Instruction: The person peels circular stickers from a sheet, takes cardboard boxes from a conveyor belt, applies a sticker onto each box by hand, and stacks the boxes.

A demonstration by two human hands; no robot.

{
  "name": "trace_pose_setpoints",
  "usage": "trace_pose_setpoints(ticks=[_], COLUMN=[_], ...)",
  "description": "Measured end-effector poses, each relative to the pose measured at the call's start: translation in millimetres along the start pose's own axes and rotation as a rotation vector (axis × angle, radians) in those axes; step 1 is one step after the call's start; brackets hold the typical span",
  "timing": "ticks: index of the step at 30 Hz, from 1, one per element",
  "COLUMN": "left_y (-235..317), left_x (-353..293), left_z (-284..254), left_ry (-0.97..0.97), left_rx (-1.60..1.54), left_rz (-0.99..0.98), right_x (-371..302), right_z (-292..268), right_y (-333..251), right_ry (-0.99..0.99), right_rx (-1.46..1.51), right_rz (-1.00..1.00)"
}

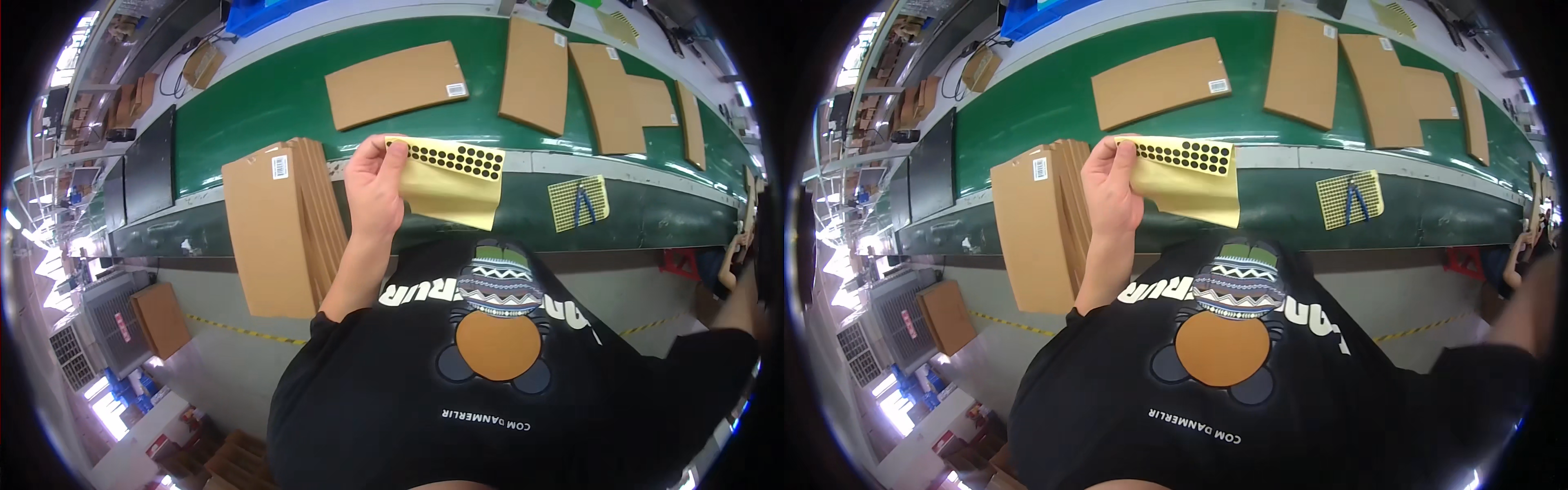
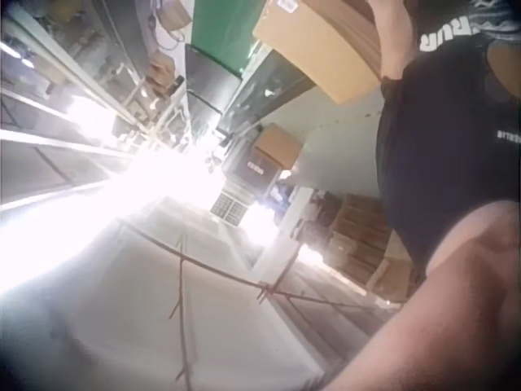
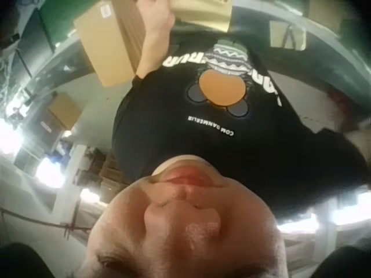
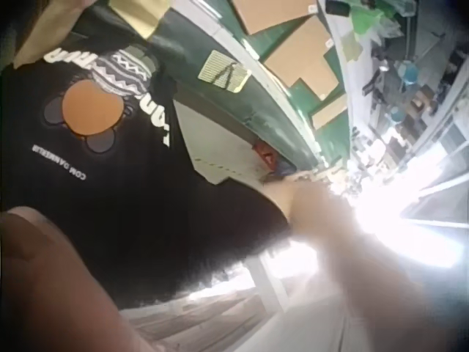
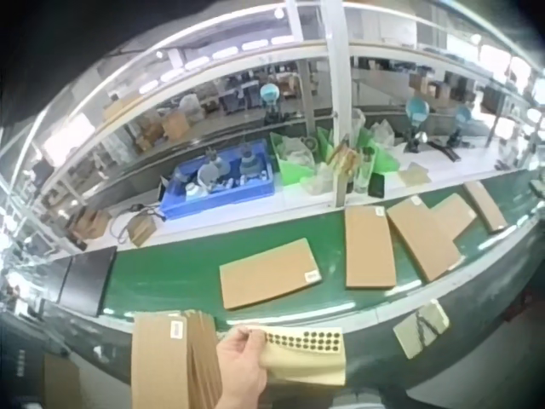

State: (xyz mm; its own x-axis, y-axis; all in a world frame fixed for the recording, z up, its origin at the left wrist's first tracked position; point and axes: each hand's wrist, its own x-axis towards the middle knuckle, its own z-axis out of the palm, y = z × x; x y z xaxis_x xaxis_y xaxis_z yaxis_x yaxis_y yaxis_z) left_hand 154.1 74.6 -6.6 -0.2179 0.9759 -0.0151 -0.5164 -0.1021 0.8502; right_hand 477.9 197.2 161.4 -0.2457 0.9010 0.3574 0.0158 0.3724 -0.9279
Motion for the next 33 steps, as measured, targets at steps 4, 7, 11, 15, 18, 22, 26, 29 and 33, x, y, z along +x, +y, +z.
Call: trace_pose_setpoints(ticks=[4, 7, 11, 15, 18, 22, 26, 29, 33], left_y=[9.9, 11.9, 8.0, -1.3, 0.6, -2.4, -3.4, -5.2, -7.2], left_x=[1.2, -1.5, -0.4, 4.7, 1.1, 0.8, 3.9, 6.6, 9.6], left_z=[27.4, 31.6, 35.7, 38.7, 47.4, 49.2, 50.1, 47.0, 44.9], left_ry=[-0.018, -0.01, -0.069, -0.111, -0.157, -0.178, -0.143, -0.174, -0.195], left_rx=[0.043, 0.165, 0.208, 0.177, 0.098, 0.157, 0.273, 0.38, 0.446], left_rz=[0.044, 0.169, 0.257, 0.265, 0.109, -0.027, 0.025, 0.096, 0.131], right_x=[10.4, -19.7, -63.3, -73.0, -73.8, -70.1, -69.6, -66.7, -65.9], right_z=[-1.0, 48.7, 105.5, 111.6, 108.0, 109.7, 113.0, 111.5, 111.9], right_y=[-35.5, -2.0, 46.0, 59.9, 64.8, 67.3, 67.9, 69.5, 78.0], right_ry=[-0.032, -0.24, -0.269, -0.15, -0.101, -0.107, -0.106, -0.133, -0.141], right_rx=[-0.07, -0.277, -0.183, -0.048, -0.056, -0.228, -0.447, -0.546, -0.591], right_rz=[-0.049, 0.006, 0.042, 0.245, 0.25, 0.025, -0.166, -0.217, -0.276])
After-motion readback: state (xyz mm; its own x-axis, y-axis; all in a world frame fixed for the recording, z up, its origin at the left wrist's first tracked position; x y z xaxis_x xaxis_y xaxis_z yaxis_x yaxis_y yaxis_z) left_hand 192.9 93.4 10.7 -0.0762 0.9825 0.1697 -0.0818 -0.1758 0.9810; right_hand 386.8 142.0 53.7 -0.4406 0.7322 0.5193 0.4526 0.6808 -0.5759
